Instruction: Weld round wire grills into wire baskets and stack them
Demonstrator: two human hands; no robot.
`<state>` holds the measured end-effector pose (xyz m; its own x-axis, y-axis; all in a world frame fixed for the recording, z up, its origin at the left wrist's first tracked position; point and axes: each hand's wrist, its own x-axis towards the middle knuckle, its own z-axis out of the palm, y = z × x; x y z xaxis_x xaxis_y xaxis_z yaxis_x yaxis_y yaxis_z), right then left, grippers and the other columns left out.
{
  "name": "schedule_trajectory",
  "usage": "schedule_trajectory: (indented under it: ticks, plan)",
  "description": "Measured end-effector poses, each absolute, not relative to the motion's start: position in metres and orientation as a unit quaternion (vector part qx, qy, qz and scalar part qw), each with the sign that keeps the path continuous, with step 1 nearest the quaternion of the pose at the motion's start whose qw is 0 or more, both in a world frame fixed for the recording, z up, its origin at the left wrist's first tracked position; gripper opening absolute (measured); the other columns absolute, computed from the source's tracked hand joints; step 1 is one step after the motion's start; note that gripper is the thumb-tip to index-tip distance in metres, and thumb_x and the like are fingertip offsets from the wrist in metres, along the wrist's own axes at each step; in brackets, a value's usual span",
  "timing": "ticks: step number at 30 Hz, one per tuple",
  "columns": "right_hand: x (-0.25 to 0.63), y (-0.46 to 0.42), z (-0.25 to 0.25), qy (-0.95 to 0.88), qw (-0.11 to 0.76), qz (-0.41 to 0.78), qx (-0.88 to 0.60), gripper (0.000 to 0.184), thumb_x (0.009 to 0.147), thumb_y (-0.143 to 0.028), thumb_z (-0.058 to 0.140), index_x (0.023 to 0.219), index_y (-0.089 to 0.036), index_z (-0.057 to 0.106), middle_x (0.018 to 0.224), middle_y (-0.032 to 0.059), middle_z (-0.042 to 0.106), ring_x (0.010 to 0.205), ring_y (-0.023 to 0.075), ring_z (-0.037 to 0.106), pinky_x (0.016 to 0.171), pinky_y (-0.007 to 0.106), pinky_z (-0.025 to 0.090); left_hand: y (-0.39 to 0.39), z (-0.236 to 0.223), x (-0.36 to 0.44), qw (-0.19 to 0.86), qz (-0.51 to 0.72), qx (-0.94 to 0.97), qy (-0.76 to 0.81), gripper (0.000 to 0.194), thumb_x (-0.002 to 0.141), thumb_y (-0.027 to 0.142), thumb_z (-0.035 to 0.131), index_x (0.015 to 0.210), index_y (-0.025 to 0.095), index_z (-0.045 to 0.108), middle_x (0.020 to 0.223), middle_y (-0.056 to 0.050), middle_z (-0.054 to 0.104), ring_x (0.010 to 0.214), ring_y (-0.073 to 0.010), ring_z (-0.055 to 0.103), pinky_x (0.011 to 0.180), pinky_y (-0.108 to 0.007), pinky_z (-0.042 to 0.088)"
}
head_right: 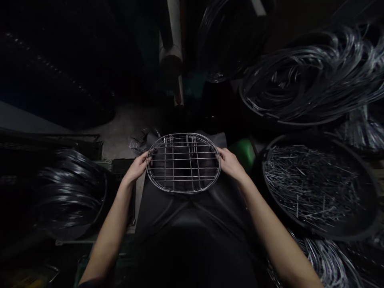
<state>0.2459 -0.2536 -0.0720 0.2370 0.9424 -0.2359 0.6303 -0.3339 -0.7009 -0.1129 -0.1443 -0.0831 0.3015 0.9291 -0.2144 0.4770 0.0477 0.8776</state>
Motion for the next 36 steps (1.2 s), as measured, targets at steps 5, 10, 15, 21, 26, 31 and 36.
schedule_trajectory:
  ticks: [5,10,15,21,26,31,36]
  plan:
    - [0.241,-0.266,-0.075,-0.491,0.293,0.349,-0.742,0.046,0.084,-0.038,0.053,0.126,-0.021,0.060,0.112,0.0078,0.066,0.102,0.0248,0.061,0.090,0.039,0.049,-0.143,-0.086,-0.111,0.459,0.154,0.708,0.513,0.052,0.086,0.037,0.052,0.135,0.018,0.050,0.105,-0.005,0.070,0.097,-0.0220,0.064,0.090,-0.030,0.048]
    - [0.234,-0.271,-0.079,-0.448,0.349,0.326,-0.756,0.043,0.084,-0.043,0.054,0.119,-0.020,0.063,0.119,0.0085,0.064,0.108,0.0263,0.060,0.095,0.043,0.047,-0.143,-0.086,-0.101,0.390,0.177,0.722,0.544,0.045,0.086,0.036,0.055,0.129,0.020,0.056,0.104,-0.005,0.071,0.093,-0.0215,0.066,0.085,-0.027,0.048]
    - [0.236,-0.264,-0.075,-0.462,0.322,0.344,-0.751,0.044,0.084,-0.042,0.052,0.119,-0.019,0.063,0.115,0.0093,0.066,0.104,0.0250,0.061,0.092,0.041,0.048,-0.154,-0.092,-0.096,0.371,0.208,0.697,0.577,0.040,0.087,0.034,0.056,0.124,0.019,0.060,0.094,-0.003,0.073,0.084,-0.0192,0.068,0.076,-0.023,0.050]
    - [0.239,-0.271,-0.099,-0.460,0.307,0.331,-0.765,0.047,0.081,-0.046,0.054,0.118,-0.018,0.064,0.107,0.0096,0.067,0.096,0.0244,0.062,0.090,0.041,0.047,-0.163,-0.110,-0.088,0.363,0.239,0.665,0.607,0.039,0.091,0.033,0.052,0.125,0.017,0.060,0.099,-0.006,0.073,0.078,-0.0170,0.068,0.074,-0.022,0.050]
    - [0.240,-0.274,-0.090,-0.448,0.315,0.320,-0.773,0.048,0.079,-0.051,0.058,0.113,-0.019,0.068,0.095,0.0076,0.068,0.089,0.0234,0.063,0.086,0.040,0.049,-0.166,-0.110,-0.093,0.373,0.289,0.660,0.585,0.040,0.089,0.038,0.055,0.122,0.018,0.062,0.112,-0.007,0.069,0.095,-0.0187,0.065,0.087,-0.027,0.049]
    - [0.232,-0.274,-0.049,-0.379,0.399,0.350,-0.758,0.045,0.084,-0.053,0.055,0.117,-0.024,0.066,0.111,0.0060,0.068,0.101,0.0242,0.063,0.090,0.040,0.051,-0.167,-0.085,-0.108,0.486,0.338,0.568,0.571,0.050,0.092,0.044,0.046,0.134,0.018,0.049,0.098,-0.005,0.069,0.077,-0.0126,0.063,0.079,-0.026,0.051]
    - [0.221,-0.266,-0.040,-0.374,0.418,0.392,-0.729,0.045,0.079,-0.047,0.064,0.117,-0.023,0.066,0.116,0.0044,0.067,0.109,0.0255,0.061,0.099,0.043,0.047,-0.158,-0.062,-0.103,0.539,0.271,0.609,0.515,0.048,0.086,0.037,0.058,0.130,0.018,0.055,0.118,-0.007,0.066,0.106,-0.0191,0.062,0.097,-0.029,0.046]
